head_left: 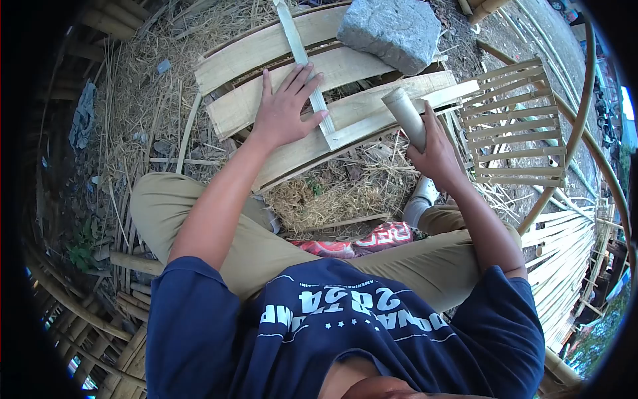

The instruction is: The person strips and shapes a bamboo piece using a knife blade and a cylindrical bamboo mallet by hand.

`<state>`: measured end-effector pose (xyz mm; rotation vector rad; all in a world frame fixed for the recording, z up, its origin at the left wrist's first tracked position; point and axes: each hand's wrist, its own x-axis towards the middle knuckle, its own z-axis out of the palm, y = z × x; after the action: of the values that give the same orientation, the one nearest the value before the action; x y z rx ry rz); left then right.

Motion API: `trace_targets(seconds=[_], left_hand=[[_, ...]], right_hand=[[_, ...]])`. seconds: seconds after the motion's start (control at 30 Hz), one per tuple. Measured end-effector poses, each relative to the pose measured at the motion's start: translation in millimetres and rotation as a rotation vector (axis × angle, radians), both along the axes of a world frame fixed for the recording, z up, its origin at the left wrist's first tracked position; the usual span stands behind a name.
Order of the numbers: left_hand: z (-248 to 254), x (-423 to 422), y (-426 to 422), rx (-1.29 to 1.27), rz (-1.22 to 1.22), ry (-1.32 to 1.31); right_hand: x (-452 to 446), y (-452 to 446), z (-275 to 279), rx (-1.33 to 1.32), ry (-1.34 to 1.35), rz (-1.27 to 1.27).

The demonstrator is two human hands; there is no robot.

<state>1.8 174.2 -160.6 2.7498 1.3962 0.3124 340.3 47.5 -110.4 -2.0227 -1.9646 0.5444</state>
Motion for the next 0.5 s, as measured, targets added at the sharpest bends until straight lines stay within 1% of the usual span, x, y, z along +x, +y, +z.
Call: trace_targets(seconds=[0.03, 0.13, 0.27, 0.37, 0.47, 0.5], left_hand=[[-2, 0, 0, 0.004, -0.001, -0.003], [-3, -1, 1, 0.012, -0.019, -0.021], [1, -5, 1, -0.004, -0.08, -0.034], [9, -8, 1, -0.068, -0.132, -0.031], [13, -11, 0, -0.086, -0.194, -0.063], [14, -12, -1, -0.11, -0.23, -0.102]], right_hand=[[4, 3, -7, 0.041, 0.03, 0.031], [5, 6, -13, 0.088, -0.133, 0.14], [8, 5, -17, 0.055, -0.095, 0.139], [10, 6, -13, 0.068, -0.094, 0.12], [13, 8, -12, 0.067, -0.084, 0.107], [13, 9, -10, 0.029, -0.064, 0.093]])
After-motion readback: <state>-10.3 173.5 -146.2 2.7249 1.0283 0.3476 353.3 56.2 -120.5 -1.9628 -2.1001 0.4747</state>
